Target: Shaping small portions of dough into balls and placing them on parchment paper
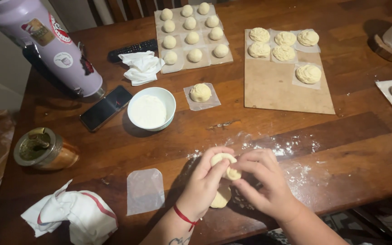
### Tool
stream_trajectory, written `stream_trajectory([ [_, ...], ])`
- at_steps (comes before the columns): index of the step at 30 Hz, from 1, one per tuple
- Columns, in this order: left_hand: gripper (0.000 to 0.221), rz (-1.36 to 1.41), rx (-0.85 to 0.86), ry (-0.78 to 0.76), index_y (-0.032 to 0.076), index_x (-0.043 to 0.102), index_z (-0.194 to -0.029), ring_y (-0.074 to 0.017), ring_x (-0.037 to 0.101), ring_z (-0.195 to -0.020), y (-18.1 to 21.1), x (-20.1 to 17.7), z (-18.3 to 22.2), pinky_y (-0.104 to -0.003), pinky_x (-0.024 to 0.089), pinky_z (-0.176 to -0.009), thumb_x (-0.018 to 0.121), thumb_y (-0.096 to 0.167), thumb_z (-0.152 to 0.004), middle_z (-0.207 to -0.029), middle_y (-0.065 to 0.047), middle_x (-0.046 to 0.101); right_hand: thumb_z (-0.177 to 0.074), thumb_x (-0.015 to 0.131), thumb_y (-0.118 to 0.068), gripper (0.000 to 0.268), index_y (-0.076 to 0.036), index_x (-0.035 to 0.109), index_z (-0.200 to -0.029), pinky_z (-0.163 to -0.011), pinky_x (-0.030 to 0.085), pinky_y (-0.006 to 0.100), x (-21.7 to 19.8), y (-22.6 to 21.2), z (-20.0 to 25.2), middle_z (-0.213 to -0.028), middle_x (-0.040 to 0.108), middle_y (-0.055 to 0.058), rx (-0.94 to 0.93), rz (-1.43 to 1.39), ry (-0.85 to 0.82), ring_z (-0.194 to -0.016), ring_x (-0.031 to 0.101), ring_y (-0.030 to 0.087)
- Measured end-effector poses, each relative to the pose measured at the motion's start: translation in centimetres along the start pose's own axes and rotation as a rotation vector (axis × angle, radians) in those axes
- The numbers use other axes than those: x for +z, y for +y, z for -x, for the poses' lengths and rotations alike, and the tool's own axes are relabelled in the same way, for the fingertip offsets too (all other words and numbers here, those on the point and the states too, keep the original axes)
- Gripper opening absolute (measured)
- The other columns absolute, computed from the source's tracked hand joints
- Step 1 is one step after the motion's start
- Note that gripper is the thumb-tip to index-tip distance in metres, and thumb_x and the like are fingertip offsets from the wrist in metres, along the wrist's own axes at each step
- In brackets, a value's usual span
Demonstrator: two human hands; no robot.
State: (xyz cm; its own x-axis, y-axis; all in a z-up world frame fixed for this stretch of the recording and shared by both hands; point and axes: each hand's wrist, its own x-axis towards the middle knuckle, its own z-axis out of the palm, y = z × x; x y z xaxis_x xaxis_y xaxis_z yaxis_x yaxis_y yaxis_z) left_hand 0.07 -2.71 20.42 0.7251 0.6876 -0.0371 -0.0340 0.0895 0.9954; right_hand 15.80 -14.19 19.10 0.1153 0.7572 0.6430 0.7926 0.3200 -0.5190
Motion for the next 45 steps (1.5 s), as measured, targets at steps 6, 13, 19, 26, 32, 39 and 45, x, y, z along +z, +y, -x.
stream_trajectory([
  [6, 0.034, 0.051, -0.102, -0.154, 0.014, 0.064, -0.130, -0.0094, 0.057, -0.085, -1.5, 0.0, 0.1, -0.024, 0.050, -0.076, 0.068, 0.035, -0.103, -0.102, -0.001, 0.063, -0.098, 0.076, -0.034, 0.030, -0.013, 0.071, -0.119, -0.098, 0.045, 0.035, 0.3, 0.7, 0.7, -0.111, 0.065, 0.004, 0.049, 0.003, 0.050, -0.104, 0.061, 0.020],
  [13, 0.029, -0.053, 0.035, -0.035, 0.013, 0.072, -0.131, -0.0134, 0.069, -0.106, -1.2, -0.1, -0.1, -0.027, 0.054, -0.096, 0.058, 0.021, -0.107, -0.126, -0.005, 0.075, -0.102, 0.068, -0.021, 0.030, -0.007, 0.071, -0.128, -0.117, 0.052, 0.046, -0.3, -1.0, -0.7, -0.132, 0.074, 0.012, -0.002, -0.164, -0.002, -0.126, 0.069, 0.028],
  [19, 0.069, 0.177, -0.146, -0.189, 0.015, 0.051, -0.153, -0.0248, 0.080, -0.078, 0.1, -0.2, 0.3, -0.024, 0.058, -0.068, 0.067, 0.051, -0.095, -0.117, -0.009, 0.062, -0.104, 0.066, -0.011, 0.021, -0.001, 0.070, -0.121, -0.101, 0.066, 0.035, 0.5, 1.5, 1.3, -0.116, 0.079, 0.013, 0.200, -0.386, 0.100, -0.108, 0.079, 0.025],
  [26, 0.044, 0.316, -0.062, -0.033, 0.002, 0.060, -0.126, -0.0244, 0.073, -0.103, -1.9, 0.3, -0.5, -0.037, 0.075, -0.075, 0.084, 0.007, -0.090, -0.124, -0.018, 0.070, -0.100, 0.073, -0.011, 0.022, 0.000, 0.071, -0.120, -0.083, 0.064, 0.025, 0.8, 2.0, 2.3, -0.104, 0.079, 0.009, 0.320, -0.374, 0.232, -0.089, 0.077, 0.015],
  [32, 0.065, 0.184, 0.015, -0.080, 0.006, 0.061, -0.152, -0.0135, 0.065, -0.132, -1.5, 0.3, -0.3, -0.026, 0.053, -0.112, 0.083, 0.018, -0.091, -0.150, -0.009, 0.069, -0.100, 0.072, -0.012, 0.019, -0.004, 0.075, -0.118, -0.086, 0.064, 0.027, 0.7, 2.0, 1.6, -0.107, 0.081, 0.009, 0.145, -0.215, 0.140, -0.094, 0.077, 0.017],
  [39, 0.027, 0.104, -0.025, 0.002, 0.011, 0.076, -0.126, -0.0133, 0.072, -0.096, -0.9, 0.1, -0.1, -0.027, 0.059, -0.088, 0.063, 0.014, -0.103, -0.122, -0.007, 0.080, -0.092, 0.085, -0.026, 0.040, -0.009, 0.068, -0.125, -0.096, 0.053, 0.030, 0.3, 0.7, 0.8, -0.113, 0.064, 0.007, 0.062, -0.102, 0.078, -0.105, 0.063, 0.020],
  [45, 0.034, 0.052, 0.000, -0.009, 0.011, 0.071, -0.133, -0.0128, 0.071, -0.102, 0.1, -0.1, 0.0, -0.027, 0.057, -0.092, 0.058, 0.027, -0.105, -0.125, -0.007, 0.079, -0.099, 0.075, -0.031, 0.031, -0.013, 0.073, -0.124, -0.100, 0.049, 0.035, 0.1, -0.3, 0.1, -0.115, 0.064, 0.006, 0.022, -0.021, 0.031, -0.107, 0.063, 0.021],
])
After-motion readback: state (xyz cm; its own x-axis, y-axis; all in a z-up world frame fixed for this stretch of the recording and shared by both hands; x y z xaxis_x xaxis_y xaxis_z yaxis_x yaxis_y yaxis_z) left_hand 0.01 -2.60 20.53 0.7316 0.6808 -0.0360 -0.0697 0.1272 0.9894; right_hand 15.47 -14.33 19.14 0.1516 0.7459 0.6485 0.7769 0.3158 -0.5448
